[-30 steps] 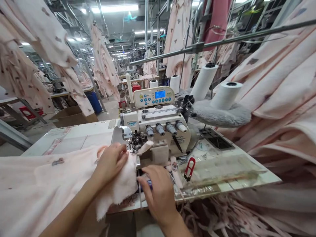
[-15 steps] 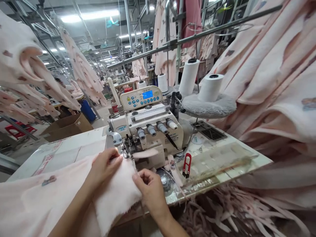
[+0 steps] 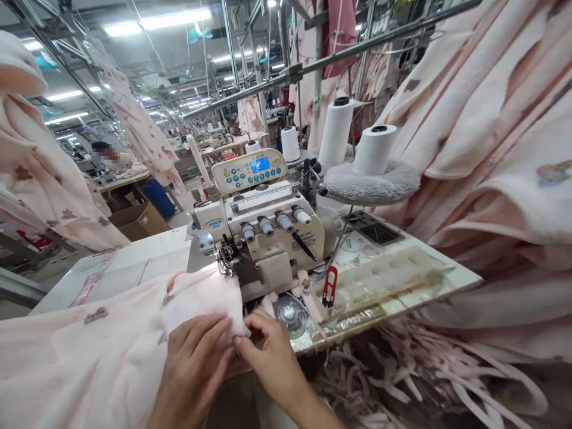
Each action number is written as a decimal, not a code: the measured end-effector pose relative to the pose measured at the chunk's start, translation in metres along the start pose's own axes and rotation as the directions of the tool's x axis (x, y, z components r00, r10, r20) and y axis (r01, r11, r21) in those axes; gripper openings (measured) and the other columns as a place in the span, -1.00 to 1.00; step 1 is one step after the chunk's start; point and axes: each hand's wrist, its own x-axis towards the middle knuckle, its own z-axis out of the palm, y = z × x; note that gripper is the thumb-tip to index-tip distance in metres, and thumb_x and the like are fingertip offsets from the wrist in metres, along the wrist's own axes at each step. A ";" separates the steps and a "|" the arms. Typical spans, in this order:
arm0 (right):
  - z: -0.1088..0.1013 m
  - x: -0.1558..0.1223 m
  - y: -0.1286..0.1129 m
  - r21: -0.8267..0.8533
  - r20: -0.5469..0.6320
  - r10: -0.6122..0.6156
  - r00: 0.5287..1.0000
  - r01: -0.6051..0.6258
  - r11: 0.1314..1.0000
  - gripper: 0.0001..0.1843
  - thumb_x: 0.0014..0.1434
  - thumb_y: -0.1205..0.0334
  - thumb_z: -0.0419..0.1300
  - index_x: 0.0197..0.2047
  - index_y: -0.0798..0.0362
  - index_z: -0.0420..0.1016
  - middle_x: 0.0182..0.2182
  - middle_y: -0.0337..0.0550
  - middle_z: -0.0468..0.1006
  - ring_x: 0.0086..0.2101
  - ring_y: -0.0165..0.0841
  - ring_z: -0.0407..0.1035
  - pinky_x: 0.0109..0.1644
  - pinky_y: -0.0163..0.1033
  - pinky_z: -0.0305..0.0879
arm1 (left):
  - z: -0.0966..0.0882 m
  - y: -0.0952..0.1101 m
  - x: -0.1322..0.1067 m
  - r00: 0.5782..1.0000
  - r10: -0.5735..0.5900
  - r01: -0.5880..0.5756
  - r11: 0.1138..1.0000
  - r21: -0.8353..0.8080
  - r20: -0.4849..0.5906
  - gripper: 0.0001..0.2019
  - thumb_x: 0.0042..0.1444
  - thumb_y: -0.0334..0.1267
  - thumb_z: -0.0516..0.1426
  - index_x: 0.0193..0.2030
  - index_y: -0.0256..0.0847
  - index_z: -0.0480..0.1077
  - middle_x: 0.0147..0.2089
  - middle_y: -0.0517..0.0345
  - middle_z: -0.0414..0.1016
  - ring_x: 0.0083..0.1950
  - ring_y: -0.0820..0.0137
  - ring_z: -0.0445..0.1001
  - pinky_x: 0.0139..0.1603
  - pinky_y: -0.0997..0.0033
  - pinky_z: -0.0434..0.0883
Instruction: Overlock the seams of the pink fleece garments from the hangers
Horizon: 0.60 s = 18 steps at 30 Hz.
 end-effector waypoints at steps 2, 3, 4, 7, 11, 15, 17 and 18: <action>0.002 -0.002 -0.003 -0.031 -0.016 -0.007 1.000 0.007 0.999 -0.89 0.01 0.26 0.11 -0.50 0.07 0.38 -0.50 -0.26 0.30 -0.41 -0.37 0.19 -0.34 -0.32 0.08 | 0.001 0.003 -0.003 0.999 0.035 -0.033 0.999 0.038 -0.037 -0.73 0.11 -0.45 0.03 -0.05 -0.20 0.33 -0.18 0.12 0.49 -0.14 0.36 0.38 -0.10 0.35 0.24; 0.002 -0.003 -0.005 -0.029 -0.018 -0.001 1.000 0.001 1.000 -0.88 0.02 0.25 0.11 -0.50 0.07 0.38 -0.50 -0.26 0.30 -0.41 -0.37 0.19 -0.34 -0.32 0.08 | 0.001 0.003 -0.003 0.997 0.041 -0.038 0.999 0.038 -0.068 -0.77 0.14 -0.46 0.01 -0.08 -0.20 0.34 -0.25 0.14 0.49 -0.20 0.38 0.38 -0.13 0.34 0.23; 0.003 -0.004 -0.007 -0.021 -0.019 0.006 1.000 -0.006 1.000 -0.86 0.03 0.23 0.11 -0.50 0.08 0.38 -0.50 -0.26 0.30 -0.42 -0.37 0.19 -0.34 -0.32 0.08 | -0.001 0.003 -0.002 0.995 0.039 -0.037 0.999 0.024 -0.088 -0.79 0.15 -0.46 -0.01 -0.12 -0.20 0.35 -0.31 0.15 0.48 -0.25 0.39 0.38 -0.16 0.34 0.23; 0.002 -0.007 -0.010 0.028 -0.023 0.024 0.999 -0.023 0.999 -0.81 0.04 0.17 0.12 -0.51 0.08 0.39 -0.50 -0.25 0.30 -0.42 -0.37 0.18 -0.35 -0.32 0.08 | -0.007 0.003 0.001 0.994 -0.012 0.008 0.999 -0.045 -0.105 -0.81 0.13 -0.50 -0.01 -0.18 -0.19 0.33 -0.35 0.16 0.44 -0.30 0.40 0.36 -0.20 0.35 0.23; 0.002 -0.009 -0.012 0.148 0.002 0.088 0.996 -0.087 0.985 -0.70 0.01 0.02 0.19 -0.52 0.10 0.40 -0.54 -0.27 0.28 -0.47 -0.40 0.12 -0.39 -0.34 0.06 | -0.005 0.010 -0.005 0.991 -0.008 0.001 0.998 -0.056 -0.131 -0.77 0.12 -0.51 0.02 -0.13 -0.18 0.33 -0.34 0.14 0.44 -0.30 0.39 0.36 -0.21 0.35 0.24; 0.001 -0.011 -0.015 0.278 0.055 0.183 0.982 -0.191 0.941 -0.63 -0.03 -0.06 0.22 -0.54 0.10 0.33 -0.63 -0.34 0.20 -0.56 -0.47 0.03 -0.49 -0.37 0.00 | 0.005 0.017 -0.011 0.976 0.031 -0.027 0.999 0.023 -0.214 -0.74 0.10 -0.47 0.08 -0.06 -0.21 0.35 -0.30 0.08 0.47 -0.24 0.34 0.36 -0.14 0.28 0.20; -0.002 -0.013 -0.014 0.203 0.056 0.135 0.989 -0.144 0.969 -0.64 0.04 -0.03 0.17 -0.55 0.09 0.34 -0.64 -0.34 0.19 -0.58 -0.47 0.05 -0.52 -0.37 0.01 | 0.005 0.017 -0.008 0.966 0.064 -0.054 0.997 0.046 -0.249 -0.77 0.10 -0.49 0.08 -0.09 -0.27 0.37 -0.33 0.09 0.47 -0.24 0.35 0.34 -0.14 0.28 0.18; -0.005 -0.014 -0.013 0.111 0.023 0.058 0.998 -0.060 0.992 -0.67 0.09 0.02 0.14 -0.53 0.09 0.37 -0.62 -0.31 0.23 -0.57 -0.45 0.12 -0.50 -0.36 0.07 | 0.004 0.017 -0.006 0.961 0.083 -0.073 0.996 0.048 -0.263 -0.79 0.10 -0.51 0.07 -0.13 -0.30 0.37 -0.37 0.11 0.46 -0.26 0.37 0.33 -0.16 0.30 0.18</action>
